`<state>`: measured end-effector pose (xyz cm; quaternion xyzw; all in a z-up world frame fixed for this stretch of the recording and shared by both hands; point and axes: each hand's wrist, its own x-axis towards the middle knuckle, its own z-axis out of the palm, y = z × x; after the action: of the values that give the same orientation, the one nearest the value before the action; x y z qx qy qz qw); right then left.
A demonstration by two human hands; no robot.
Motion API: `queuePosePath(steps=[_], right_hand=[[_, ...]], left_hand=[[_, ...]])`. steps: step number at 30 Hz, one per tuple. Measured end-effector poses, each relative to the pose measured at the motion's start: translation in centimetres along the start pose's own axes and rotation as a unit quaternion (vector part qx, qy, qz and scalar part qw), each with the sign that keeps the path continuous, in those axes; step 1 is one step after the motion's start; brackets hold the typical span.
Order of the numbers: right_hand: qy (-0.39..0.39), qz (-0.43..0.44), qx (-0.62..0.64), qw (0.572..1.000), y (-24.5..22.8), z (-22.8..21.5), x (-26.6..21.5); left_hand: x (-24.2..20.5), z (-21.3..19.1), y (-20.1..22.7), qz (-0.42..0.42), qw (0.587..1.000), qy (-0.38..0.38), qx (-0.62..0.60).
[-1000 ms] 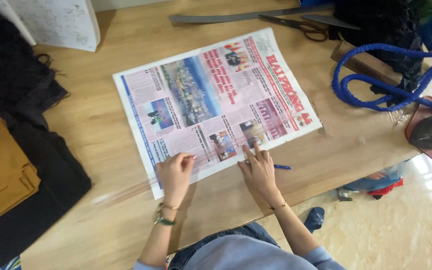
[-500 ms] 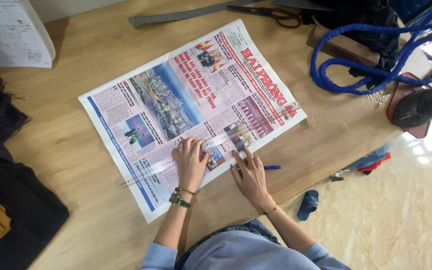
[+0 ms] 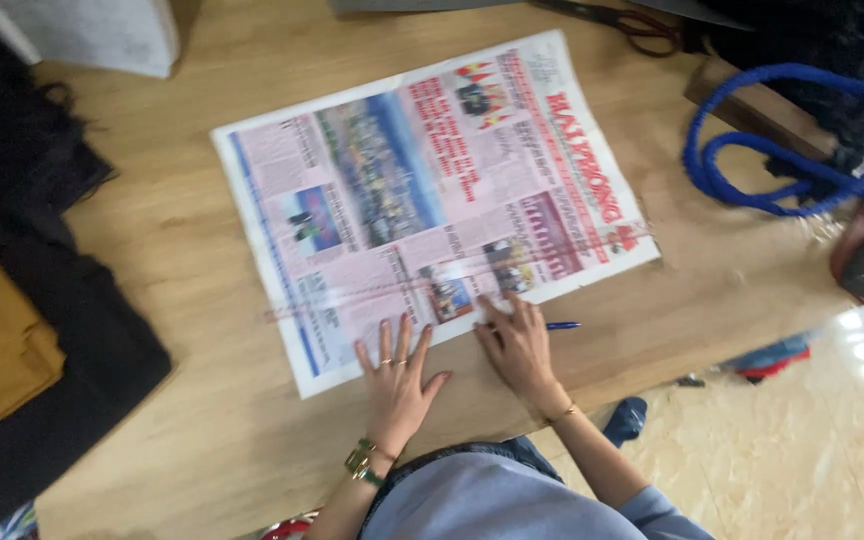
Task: The person uses a ruler and a blue pen to measure and mark lines on a newspaper spread out on a wooden table. They repeatedly reposition the ruler and draw lines across the paper.
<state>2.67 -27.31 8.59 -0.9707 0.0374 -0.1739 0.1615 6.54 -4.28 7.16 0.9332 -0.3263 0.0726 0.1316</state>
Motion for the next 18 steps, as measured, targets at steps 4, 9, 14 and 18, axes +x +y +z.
queuePosePath(steps=[4,9,14,18], right_hand=[[0.054,-0.071,-0.033,0.995,1.3,-1.8,3.9],[0.019,-0.037,0.022,0.999,4.7,-0.4,7.7],[-0.032,0.011,0.043,0.998,6.7,2.4,8.0],[-0.067,0.049,0.058,0.995,4.1,2.1,8.4]], left_hand=[[2.8,-2.3,1.1,-0.040,0.994,-0.058,-0.084],[3.9,-1.5,1.2,-0.019,0.991,-0.106,-0.081],[3.7,-1.4,1.1,-0.029,0.987,-0.106,-0.113],[3.6,-1.6,1.2,-0.028,0.988,-0.104,-0.113]])
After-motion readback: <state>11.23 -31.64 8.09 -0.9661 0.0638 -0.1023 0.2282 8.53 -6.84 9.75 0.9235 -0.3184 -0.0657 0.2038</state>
